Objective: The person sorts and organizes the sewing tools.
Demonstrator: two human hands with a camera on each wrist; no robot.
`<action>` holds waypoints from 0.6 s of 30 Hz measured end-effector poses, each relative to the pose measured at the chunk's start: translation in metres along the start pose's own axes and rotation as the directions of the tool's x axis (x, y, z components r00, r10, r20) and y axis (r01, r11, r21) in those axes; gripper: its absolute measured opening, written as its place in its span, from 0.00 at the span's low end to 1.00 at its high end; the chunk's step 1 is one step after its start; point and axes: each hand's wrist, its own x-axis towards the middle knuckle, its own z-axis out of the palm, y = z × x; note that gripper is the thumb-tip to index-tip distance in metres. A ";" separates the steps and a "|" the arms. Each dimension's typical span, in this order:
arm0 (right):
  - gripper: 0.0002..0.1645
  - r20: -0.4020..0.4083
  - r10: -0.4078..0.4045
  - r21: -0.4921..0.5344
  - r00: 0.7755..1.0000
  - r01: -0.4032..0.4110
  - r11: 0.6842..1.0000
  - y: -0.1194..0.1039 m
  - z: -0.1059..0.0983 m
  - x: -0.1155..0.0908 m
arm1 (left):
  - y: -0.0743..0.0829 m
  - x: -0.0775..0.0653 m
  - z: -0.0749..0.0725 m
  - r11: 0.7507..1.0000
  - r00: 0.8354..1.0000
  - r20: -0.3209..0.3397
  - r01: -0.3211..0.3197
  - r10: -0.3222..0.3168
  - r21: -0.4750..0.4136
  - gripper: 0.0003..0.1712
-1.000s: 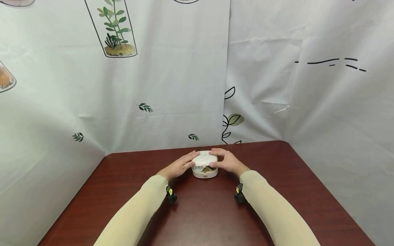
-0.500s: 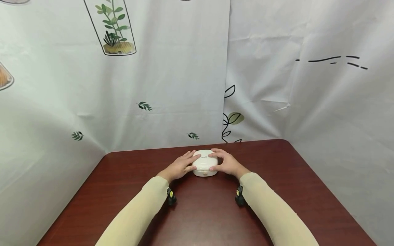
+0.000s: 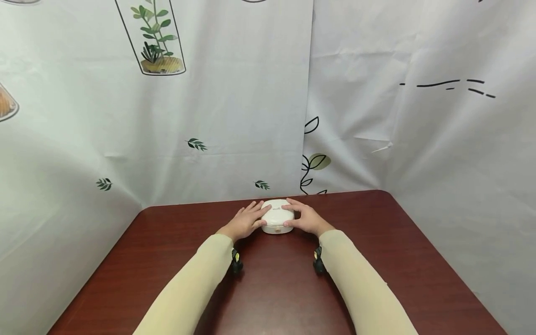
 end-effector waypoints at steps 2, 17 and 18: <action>0.37 0.000 0.015 -0.021 1.000 -0.015 1.000 0.000 0.000 0.002 | 0.001 0.002 -0.002 1.000 1.000 0.007 0.018 -0.018 -0.010 0.36; 0.47 0.002 0.053 -0.082 0.999 -0.053 0.995 -0.011 -0.024 -0.005 | 0.008 -0.001 -0.025 0.964 0.962 -0.061 0.262 -0.265 -0.054 0.45; 0.49 0.000 0.085 -0.122 0.996 -0.084 0.989 -0.013 -0.029 -0.007 | 0.007 -0.004 -0.028 0.951 0.949 -0.078 0.302 -0.306 -0.061 0.47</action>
